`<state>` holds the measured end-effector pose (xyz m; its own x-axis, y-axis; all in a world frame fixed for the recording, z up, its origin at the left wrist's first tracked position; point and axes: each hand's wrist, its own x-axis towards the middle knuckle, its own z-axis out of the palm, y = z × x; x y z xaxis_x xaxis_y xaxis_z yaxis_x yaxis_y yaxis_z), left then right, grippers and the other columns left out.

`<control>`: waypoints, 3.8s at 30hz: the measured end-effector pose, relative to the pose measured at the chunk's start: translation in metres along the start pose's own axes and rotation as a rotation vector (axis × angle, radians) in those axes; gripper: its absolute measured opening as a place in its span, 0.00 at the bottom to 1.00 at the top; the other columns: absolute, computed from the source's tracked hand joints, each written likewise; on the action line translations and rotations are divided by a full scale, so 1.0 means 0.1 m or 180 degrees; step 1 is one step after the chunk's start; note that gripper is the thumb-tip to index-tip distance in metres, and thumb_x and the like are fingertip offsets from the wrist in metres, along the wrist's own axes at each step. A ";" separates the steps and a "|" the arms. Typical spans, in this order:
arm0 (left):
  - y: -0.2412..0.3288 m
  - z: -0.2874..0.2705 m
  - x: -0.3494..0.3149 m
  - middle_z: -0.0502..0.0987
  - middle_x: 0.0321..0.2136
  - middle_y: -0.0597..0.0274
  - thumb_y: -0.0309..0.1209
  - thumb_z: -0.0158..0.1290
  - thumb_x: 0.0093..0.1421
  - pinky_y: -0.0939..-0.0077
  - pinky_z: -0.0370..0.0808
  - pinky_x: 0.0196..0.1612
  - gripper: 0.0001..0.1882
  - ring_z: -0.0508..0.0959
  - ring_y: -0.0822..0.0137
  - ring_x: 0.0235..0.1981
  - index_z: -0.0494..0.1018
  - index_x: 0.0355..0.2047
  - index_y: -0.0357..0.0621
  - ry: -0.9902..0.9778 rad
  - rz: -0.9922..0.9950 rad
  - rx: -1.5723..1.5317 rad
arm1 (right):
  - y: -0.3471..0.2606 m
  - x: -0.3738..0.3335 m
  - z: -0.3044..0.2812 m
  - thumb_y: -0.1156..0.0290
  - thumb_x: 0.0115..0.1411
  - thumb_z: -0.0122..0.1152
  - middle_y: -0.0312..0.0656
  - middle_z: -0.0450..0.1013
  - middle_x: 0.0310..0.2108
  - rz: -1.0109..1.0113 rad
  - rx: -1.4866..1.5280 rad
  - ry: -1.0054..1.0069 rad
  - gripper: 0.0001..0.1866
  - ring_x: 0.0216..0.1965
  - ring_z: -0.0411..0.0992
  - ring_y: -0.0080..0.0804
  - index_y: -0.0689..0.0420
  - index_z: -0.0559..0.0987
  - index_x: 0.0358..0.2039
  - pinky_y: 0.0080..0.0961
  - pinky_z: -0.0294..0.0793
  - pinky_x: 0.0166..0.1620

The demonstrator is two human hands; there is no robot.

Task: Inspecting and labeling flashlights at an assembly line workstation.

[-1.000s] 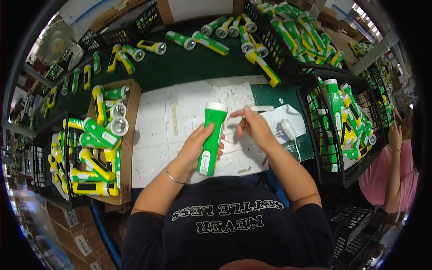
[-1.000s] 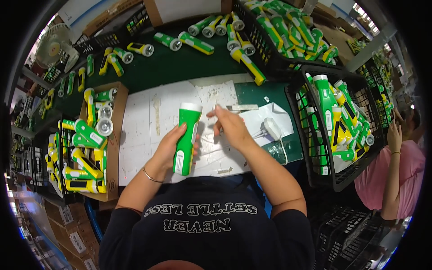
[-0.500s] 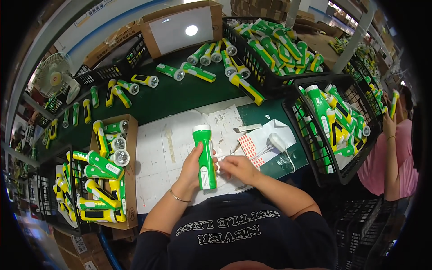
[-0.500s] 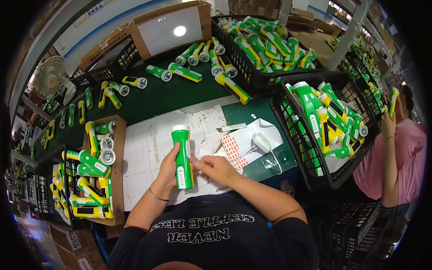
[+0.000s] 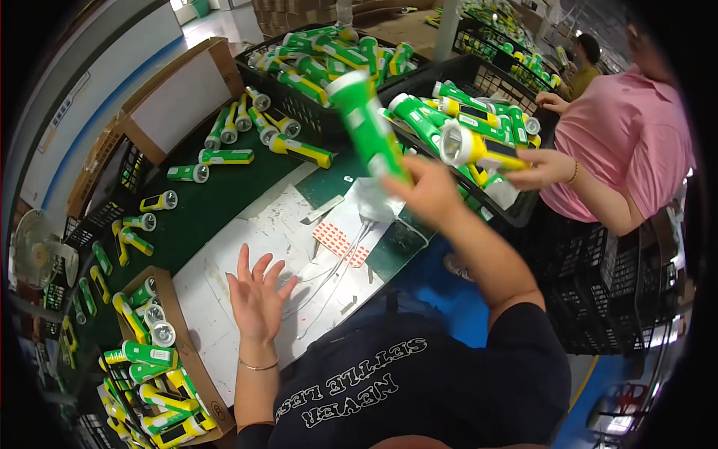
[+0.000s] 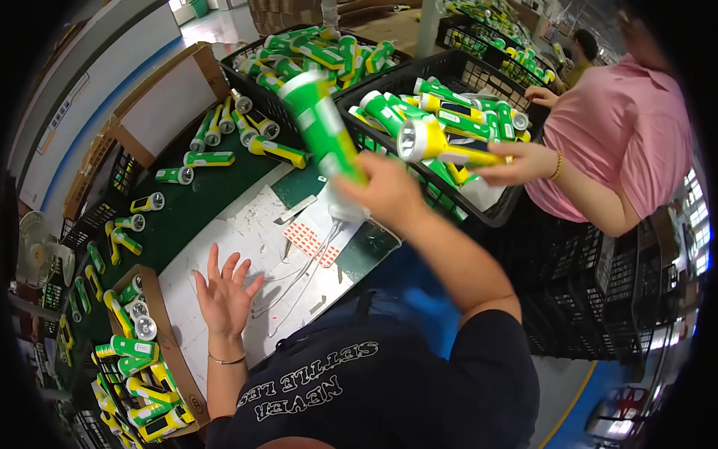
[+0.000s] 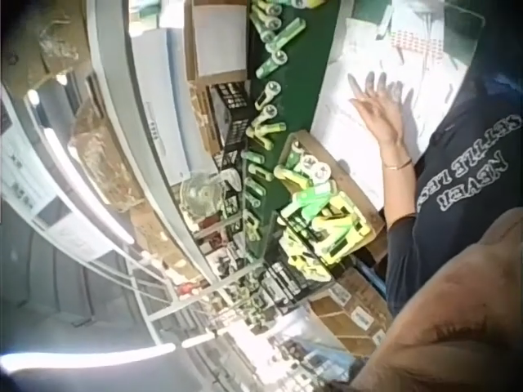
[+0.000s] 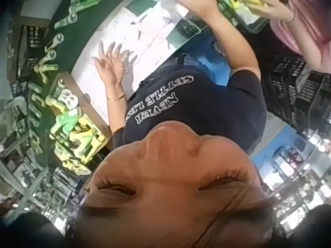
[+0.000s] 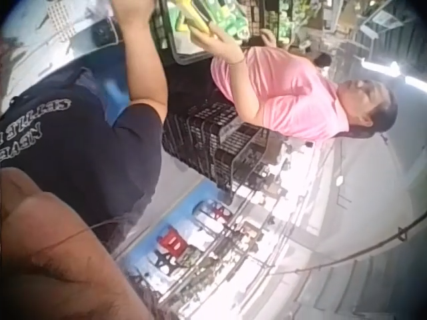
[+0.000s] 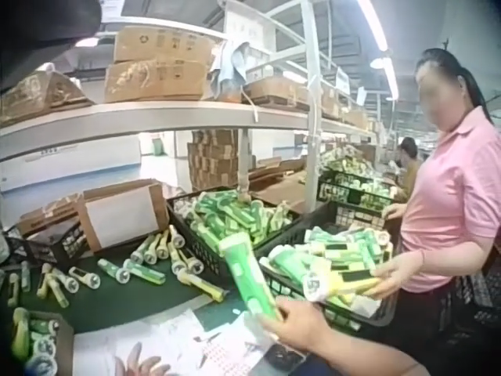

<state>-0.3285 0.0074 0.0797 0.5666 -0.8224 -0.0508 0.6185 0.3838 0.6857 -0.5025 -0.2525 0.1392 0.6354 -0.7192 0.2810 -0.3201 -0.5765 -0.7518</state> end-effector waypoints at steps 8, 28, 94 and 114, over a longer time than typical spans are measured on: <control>-0.04 0.03 -0.05 0.67 0.47 0.63 0.48 0.39 0.63 0.65 0.68 0.46 0.29 0.70 0.64 0.45 0.50 0.61 0.54 -0.0124 -0.0183 0.0297 | 0.43 0.19 -0.68 0.48 0.53 0.51 0.53 0.72 0.24 0.0122 -0.1993 0.0263 0.26 0.28 0.72 0.48 0.63 0.76 0.29 0.37 0.68 0.33; -0.55 2.23 1.36 0.57 0.55 0.51 0.41 0.53 0.57 0.61 0.73 0.45 0.43 0.71 0.55 0.45 0.37 0.63 0.52 -0.1716 -0.0680 0.1459 | 0.62 -0.02 -0.75 0.56 0.50 0.57 0.52 0.67 0.48 -0.0329 -0.2566 0.0769 0.27 0.52 0.63 0.49 0.55 0.70 0.49 0.39 0.57 0.57; 4.87 0.55 -0.86 0.72 0.38 0.50 0.45 0.54 0.55 0.64 0.58 0.50 0.22 0.69 0.55 0.41 0.69 0.46 0.48 0.4290 0.5982 0.6755 | -0.78 -0.75 1.54 0.72 0.58 0.56 0.34 0.72 0.25 -0.0166 0.2488 -0.3540 0.08 0.26 0.67 0.13 0.63 0.73 0.34 0.11 0.66 0.30; 5.49 0.86 0.20 0.67 0.50 0.40 0.64 0.38 0.52 0.55 0.59 0.56 0.39 0.66 0.45 0.53 0.66 0.52 0.47 0.5254 0.2847 0.6632 | -0.69 -0.34 1.94 0.72 0.61 0.51 0.38 0.72 0.26 0.0311 0.2680 -0.3512 0.07 0.28 0.70 0.20 0.64 0.72 0.34 0.15 0.68 0.35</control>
<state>-0.0239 0.1658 0.5175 0.5192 0.1489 0.8416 -0.0778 -0.9724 0.2200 -0.3658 -0.1134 0.0655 0.9815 0.1588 -0.1071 -0.1306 0.1457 -0.9807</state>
